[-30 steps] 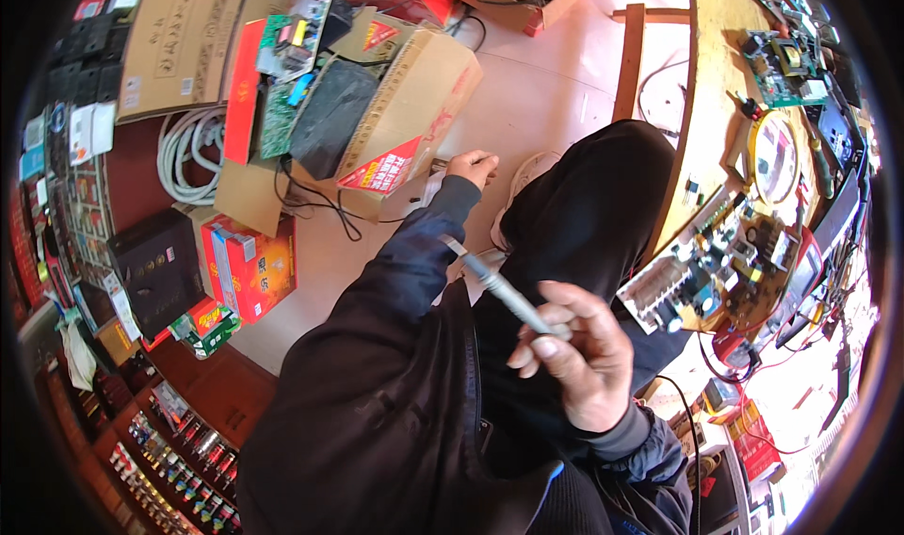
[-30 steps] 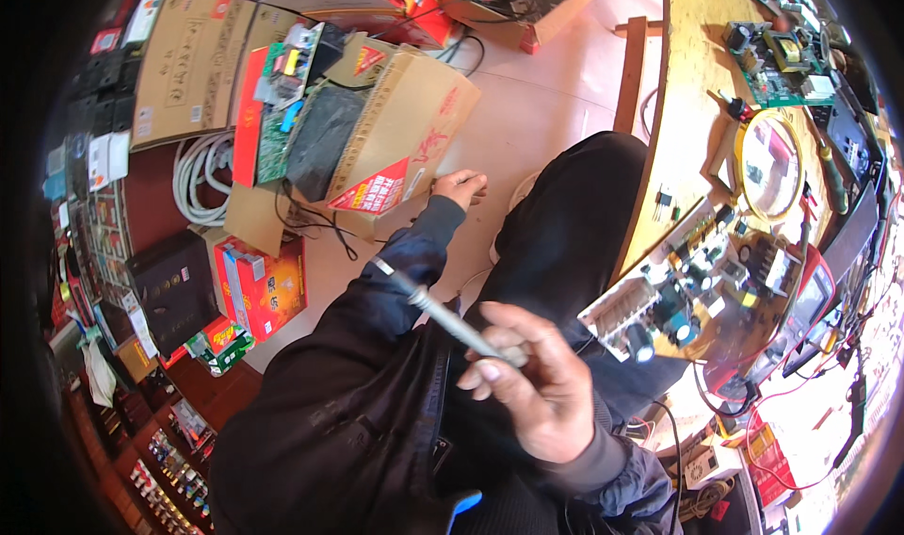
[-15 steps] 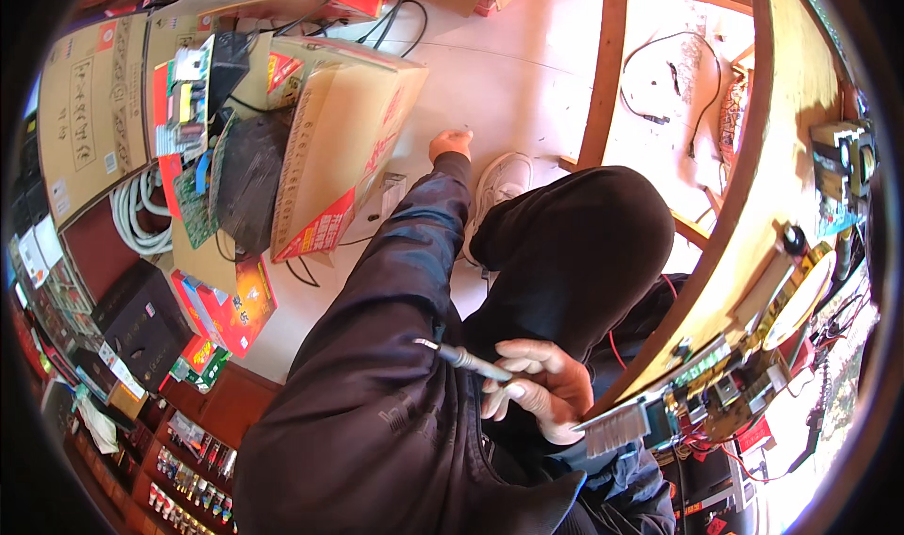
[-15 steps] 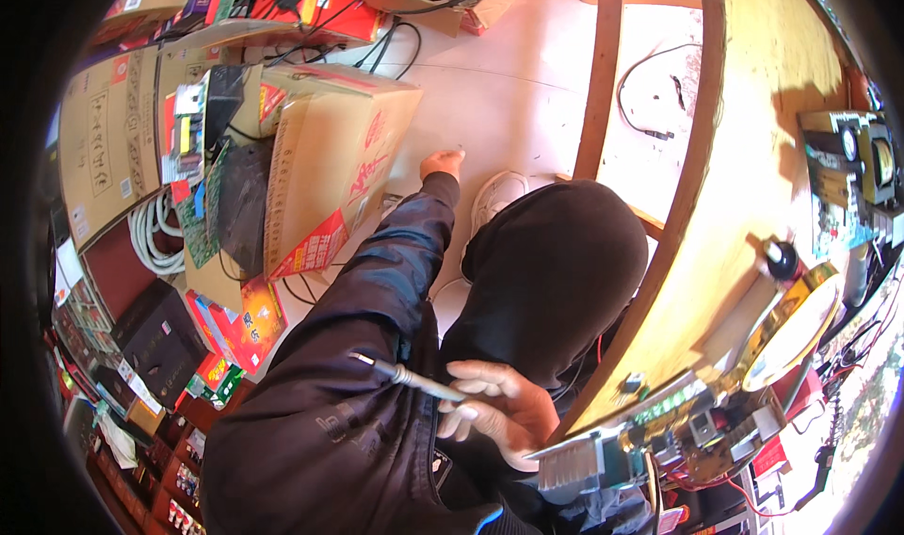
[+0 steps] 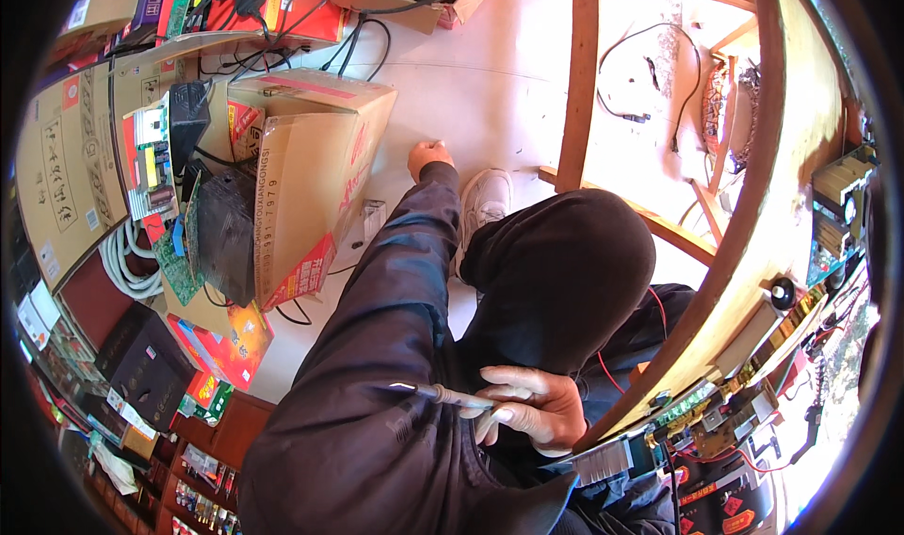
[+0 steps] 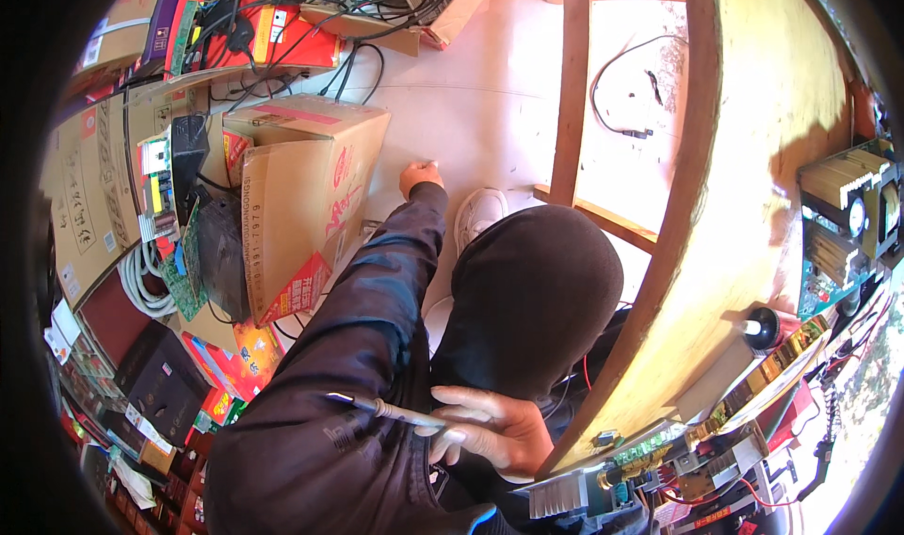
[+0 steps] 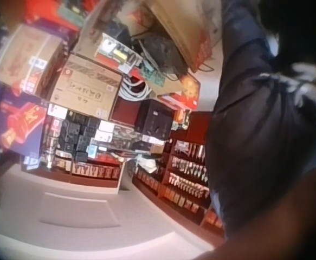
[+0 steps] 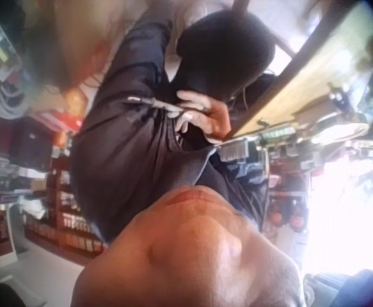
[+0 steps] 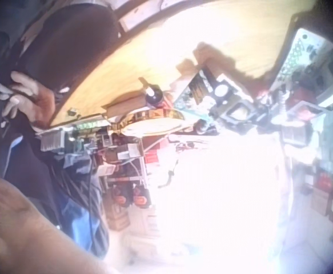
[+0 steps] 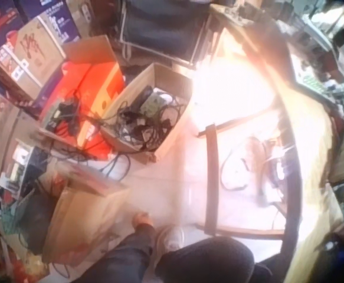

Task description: The person sits on the floor and uses a soldering iron to work on a green circuit board. They then use a multimeter to test components on the board and a small electronic part, placing the tools and parts on the floor or a nearby table during the process.

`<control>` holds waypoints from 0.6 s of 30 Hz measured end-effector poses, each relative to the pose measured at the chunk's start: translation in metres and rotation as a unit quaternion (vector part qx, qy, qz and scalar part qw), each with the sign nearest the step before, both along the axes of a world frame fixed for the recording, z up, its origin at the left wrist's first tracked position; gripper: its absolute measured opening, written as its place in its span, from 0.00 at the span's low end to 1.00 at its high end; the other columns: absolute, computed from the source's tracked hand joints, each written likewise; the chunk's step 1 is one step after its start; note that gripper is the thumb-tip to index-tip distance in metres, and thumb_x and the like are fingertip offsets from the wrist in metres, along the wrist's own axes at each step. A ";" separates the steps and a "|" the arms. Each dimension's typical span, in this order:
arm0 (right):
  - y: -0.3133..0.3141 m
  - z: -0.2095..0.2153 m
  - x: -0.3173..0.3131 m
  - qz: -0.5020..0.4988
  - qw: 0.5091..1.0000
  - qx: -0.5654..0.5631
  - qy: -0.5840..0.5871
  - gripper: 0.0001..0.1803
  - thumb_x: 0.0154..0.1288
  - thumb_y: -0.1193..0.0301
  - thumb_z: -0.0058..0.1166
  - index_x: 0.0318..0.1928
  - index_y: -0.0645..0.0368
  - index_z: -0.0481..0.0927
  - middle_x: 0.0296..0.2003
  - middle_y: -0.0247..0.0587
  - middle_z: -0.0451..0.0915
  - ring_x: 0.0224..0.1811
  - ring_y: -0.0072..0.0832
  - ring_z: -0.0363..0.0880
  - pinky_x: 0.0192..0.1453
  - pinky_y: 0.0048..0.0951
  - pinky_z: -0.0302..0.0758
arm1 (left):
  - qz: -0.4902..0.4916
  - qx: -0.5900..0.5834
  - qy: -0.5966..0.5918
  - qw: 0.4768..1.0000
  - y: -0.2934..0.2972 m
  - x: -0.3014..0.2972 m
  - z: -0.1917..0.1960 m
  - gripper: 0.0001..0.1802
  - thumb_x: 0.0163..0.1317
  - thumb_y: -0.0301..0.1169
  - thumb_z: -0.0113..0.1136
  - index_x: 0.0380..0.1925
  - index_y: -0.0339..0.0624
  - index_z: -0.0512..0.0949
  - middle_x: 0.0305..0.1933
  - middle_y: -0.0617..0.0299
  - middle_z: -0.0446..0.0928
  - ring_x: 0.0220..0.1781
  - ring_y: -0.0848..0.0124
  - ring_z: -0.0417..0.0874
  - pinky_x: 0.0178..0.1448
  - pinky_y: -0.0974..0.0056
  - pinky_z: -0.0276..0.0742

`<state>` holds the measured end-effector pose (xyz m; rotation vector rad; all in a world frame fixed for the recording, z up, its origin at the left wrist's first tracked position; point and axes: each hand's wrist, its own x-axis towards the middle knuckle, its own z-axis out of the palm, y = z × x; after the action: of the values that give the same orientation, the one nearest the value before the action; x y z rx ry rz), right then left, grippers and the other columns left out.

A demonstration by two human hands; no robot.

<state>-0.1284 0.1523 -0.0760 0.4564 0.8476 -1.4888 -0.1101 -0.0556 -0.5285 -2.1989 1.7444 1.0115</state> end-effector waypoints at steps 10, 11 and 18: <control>-0.007 0.001 0.002 0.011 1.000 -0.017 -0.007 0.28 0.76 0.77 0.57 0.72 0.72 0.69 0.51 0.63 0.86 0.45 0.41 0.91 0.45 0.33 0.84 | 0.029 0.009 0.140 0.990 -0.005 0.034 -0.033 0.10 0.53 0.34 0.70 0.28 0.39 0.87 0.29 0.54 0.88 0.33 0.59 0.88 0.44 0.56 0.84; -0.007 0.002 0.002 0.017 1.000 -0.016 -0.010 0.27 0.76 0.79 0.55 0.72 0.73 0.69 0.50 0.63 0.86 0.44 0.41 0.91 0.45 0.32 0.84 | 0.050 0.024 0.175 0.983 -0.004 0.040 -0.027 0.09 0.52 0.33 0.70 0.26 0.37 0.86 0.27 0.54 0.87 0.30 0.61 0.87 0.41 0.58 0.83; -0.008 0.007 0.011 0.074 0.994 -0.019 0.084 0.24 0.78 0.82 0.51 0.71 0.72 0.68 0.50 0.58 0.87 0.40 0.38 0.91 0.40 0.29 0.86 | 0.186 0.146 0.397 0.887 0.007 0.073 0.083 0.04 0.56 0.23 0.61 0.29 0.33 0.76 0.19 0.56 0.78 0.18 0.70 0.75 0.23 0.66 0.69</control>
<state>-0.1173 0.1440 -0.0685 0.2368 0.9623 -1.4175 -0.0368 -0.0486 -0.4452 -2.0886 1.2332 2.3488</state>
